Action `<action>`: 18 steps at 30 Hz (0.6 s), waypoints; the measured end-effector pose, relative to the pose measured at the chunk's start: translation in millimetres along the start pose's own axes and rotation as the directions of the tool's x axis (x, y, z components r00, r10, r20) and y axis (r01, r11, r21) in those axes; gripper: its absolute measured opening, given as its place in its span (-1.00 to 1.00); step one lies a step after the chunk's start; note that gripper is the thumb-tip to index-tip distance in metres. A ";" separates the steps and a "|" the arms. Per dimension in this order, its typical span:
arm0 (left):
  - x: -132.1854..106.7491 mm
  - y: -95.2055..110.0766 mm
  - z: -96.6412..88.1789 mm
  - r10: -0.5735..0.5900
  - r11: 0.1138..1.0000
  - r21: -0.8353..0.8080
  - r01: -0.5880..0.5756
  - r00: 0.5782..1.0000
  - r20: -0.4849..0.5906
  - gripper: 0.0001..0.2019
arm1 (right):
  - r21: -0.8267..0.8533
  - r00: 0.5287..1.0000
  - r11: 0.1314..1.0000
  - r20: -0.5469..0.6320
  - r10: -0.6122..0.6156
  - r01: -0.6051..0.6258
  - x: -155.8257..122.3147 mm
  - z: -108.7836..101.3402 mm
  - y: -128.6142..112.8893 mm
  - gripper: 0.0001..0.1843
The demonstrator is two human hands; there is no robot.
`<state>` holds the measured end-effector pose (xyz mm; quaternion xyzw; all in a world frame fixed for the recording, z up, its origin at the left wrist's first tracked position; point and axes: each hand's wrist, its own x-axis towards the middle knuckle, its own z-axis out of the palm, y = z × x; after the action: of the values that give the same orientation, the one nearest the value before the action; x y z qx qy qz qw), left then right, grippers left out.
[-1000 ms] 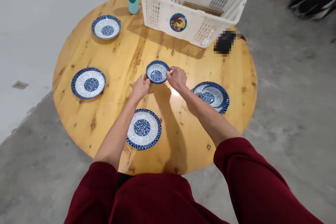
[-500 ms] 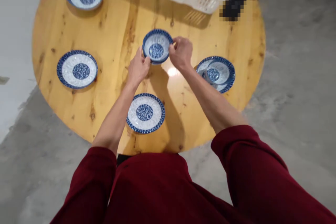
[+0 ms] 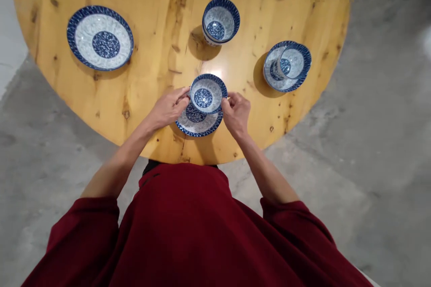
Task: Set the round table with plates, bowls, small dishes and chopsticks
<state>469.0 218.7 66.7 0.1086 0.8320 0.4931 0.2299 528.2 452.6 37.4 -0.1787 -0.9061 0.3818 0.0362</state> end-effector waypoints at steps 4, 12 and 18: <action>-8.4 -18.4 -0.2 0.084 0.996 0.021 -0.088 0.986 0.142 -0.60 | -0.003 0.995 0.995 -0.016 0.103 -0.103 -34.9 12.6 3.1 -0.75; -12.2 -23.6 -4.1 0.102 0.988 0.087 -0.125 0.968 0.231 -0.67 | -0.021 0.978 0.983 -0.103 0.179 -0.182 -61.5 33.4 4.5 -0.66; -6.6 -25.8 -7.7 0.104 0.974 0.178 -0.141 0.974 0.202 -0.70 | -0.006 0.977 0.978 -0.043 0.210 -0.211 -63.7 28.2 8.4 -0.65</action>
<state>472.2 197.4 49.2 0.2285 0.8411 0.4116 0.2663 584.5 416.5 16.1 -0.2818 -0.8832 0.3746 0.0136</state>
